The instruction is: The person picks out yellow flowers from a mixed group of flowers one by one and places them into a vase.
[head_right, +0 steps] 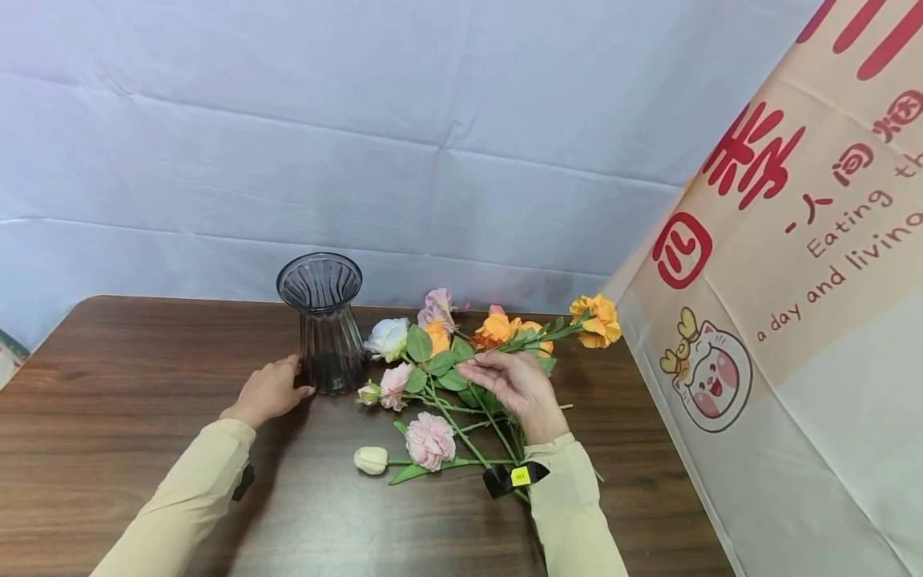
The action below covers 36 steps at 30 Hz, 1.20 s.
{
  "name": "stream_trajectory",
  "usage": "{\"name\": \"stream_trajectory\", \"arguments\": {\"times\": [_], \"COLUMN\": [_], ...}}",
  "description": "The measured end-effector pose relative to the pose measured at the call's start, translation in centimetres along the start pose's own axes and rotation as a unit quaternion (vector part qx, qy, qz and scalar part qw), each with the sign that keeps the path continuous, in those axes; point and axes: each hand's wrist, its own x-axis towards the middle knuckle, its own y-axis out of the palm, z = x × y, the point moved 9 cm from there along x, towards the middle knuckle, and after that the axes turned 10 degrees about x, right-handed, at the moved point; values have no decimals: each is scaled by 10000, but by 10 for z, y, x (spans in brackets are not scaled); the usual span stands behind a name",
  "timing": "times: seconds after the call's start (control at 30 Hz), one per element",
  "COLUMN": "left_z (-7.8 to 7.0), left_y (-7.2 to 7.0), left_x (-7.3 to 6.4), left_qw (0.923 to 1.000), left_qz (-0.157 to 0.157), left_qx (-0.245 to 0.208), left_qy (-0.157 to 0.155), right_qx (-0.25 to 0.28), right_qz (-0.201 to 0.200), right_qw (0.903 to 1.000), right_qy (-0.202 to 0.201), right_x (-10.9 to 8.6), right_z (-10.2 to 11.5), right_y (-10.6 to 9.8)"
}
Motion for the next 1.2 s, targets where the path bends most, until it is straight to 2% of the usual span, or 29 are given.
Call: {"name": "stream_trajectory", "arguments": {"times": [0.33, 0.63, 0.77, 1.2], "left_z": [2, 2, 1, 2], "left_y": [1, 1, 0, 3], "left_x": [1, 1, 1, 1], "left_qw": [10000, 10000, 10000, 10000], "left_qz": [-33, -59, -63, 25], "left_qx": [-24, -52, -43, -37], "left_qy": [-22, 13, 26, -29], "right_qx": [144, 72, 133, 372], "right_qz": [27, 61, 46, 126], "right_qw": [9999, 9996, 9996, 9985], "right_qy": [-6, -270, -252, -382], "right_x": [-2, -7, -8, -9], "right_z": [5, 19, 22, 41], "right_y": [7, 19, 24, 61]}}
